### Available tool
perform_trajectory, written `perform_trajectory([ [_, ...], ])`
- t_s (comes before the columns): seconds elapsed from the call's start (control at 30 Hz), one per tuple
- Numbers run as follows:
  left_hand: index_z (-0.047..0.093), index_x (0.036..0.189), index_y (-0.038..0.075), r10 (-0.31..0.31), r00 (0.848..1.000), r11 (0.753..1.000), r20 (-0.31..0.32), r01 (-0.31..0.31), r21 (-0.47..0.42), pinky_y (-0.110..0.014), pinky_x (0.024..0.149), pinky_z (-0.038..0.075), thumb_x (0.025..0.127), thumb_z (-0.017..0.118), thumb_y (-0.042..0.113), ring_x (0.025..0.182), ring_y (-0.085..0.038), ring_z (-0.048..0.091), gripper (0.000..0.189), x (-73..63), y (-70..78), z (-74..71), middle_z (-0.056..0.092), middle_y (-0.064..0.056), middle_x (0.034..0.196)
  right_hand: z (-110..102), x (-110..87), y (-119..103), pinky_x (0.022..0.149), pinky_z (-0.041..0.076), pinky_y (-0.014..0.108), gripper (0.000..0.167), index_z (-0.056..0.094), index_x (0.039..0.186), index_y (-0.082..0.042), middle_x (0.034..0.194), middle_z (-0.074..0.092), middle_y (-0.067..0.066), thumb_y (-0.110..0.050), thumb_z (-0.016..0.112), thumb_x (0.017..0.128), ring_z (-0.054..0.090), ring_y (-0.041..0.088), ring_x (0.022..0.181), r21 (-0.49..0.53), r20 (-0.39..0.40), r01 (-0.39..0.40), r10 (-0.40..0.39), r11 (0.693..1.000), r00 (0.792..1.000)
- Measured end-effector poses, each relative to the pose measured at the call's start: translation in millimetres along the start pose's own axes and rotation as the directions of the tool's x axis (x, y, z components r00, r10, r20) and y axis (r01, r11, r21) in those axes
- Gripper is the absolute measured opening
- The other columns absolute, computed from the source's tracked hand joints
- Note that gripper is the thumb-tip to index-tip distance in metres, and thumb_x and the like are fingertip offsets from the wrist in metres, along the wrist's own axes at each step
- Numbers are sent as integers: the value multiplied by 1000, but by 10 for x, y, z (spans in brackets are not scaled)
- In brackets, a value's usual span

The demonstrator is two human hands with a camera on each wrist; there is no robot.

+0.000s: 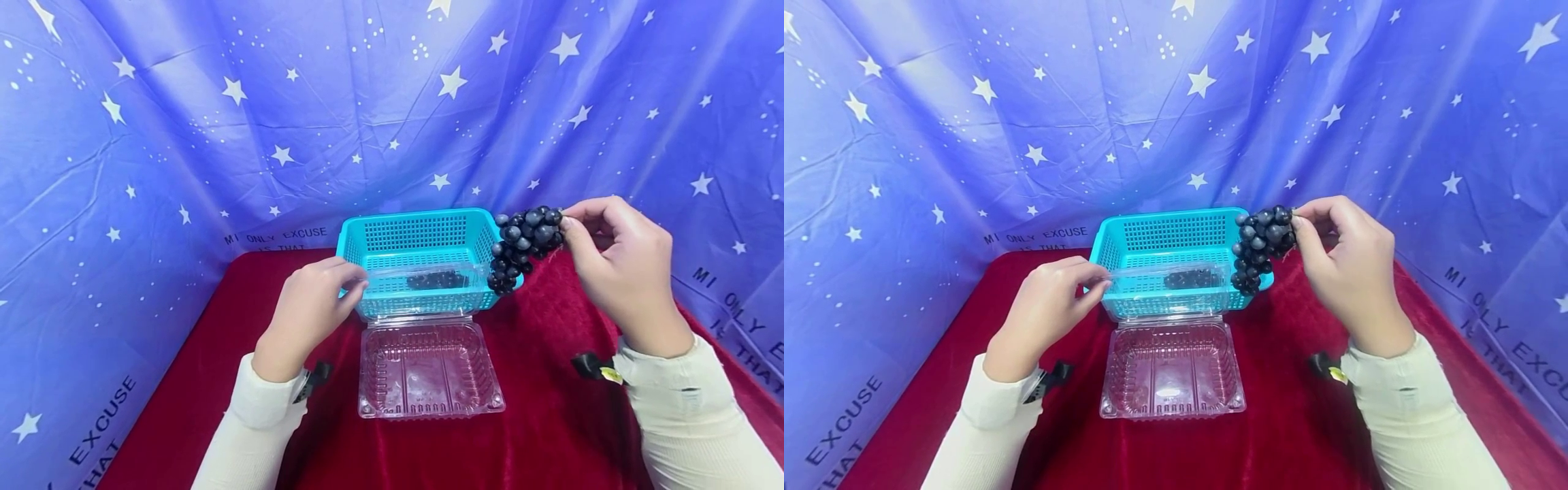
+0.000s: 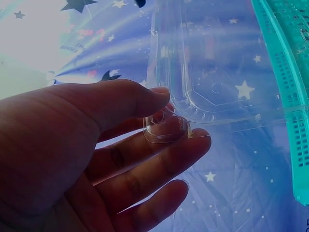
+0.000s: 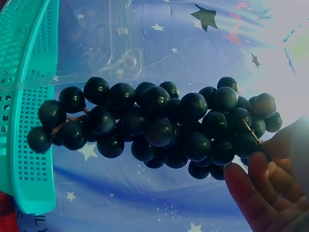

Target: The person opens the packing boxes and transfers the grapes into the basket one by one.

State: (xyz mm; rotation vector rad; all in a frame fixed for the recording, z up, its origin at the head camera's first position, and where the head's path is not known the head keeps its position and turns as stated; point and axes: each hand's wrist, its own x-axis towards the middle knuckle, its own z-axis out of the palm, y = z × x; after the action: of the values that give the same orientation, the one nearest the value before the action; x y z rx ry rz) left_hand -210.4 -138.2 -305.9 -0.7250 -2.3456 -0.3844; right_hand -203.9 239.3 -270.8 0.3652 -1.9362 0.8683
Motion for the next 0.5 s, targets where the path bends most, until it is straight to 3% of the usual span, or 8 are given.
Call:
perform_trajectory([
  [0.33, 81, 95, 16, -4, 1000, 1000, 6, 4, -2, -34, 62, 59, 89, 78, 14, 76, -14, 72, 7, -5, -8, 10, 76, 4, 90, 149, 82, -30, 66, 39, 7, 9, 76, 97, 2, 83, 66, -3, -2, 70, 91, 50, -13, 69, -9, 14, 14, -14, 1000, 1000],
  [0.5, 81, 95, 16, -4, 1000, 1000, 8, 4, -3, -34, 61, 59, 89, 78, 14, 76, -14, 72, 7, -2, -2, 8, 76, 4, 90, 227, 140, 89, 65, 39, 11, 10, 76, 99, -3, 84, 66, -5, -8, 71, 93, 51, -10, 70, -19, 45, 7, -7, 1000, 999],
])
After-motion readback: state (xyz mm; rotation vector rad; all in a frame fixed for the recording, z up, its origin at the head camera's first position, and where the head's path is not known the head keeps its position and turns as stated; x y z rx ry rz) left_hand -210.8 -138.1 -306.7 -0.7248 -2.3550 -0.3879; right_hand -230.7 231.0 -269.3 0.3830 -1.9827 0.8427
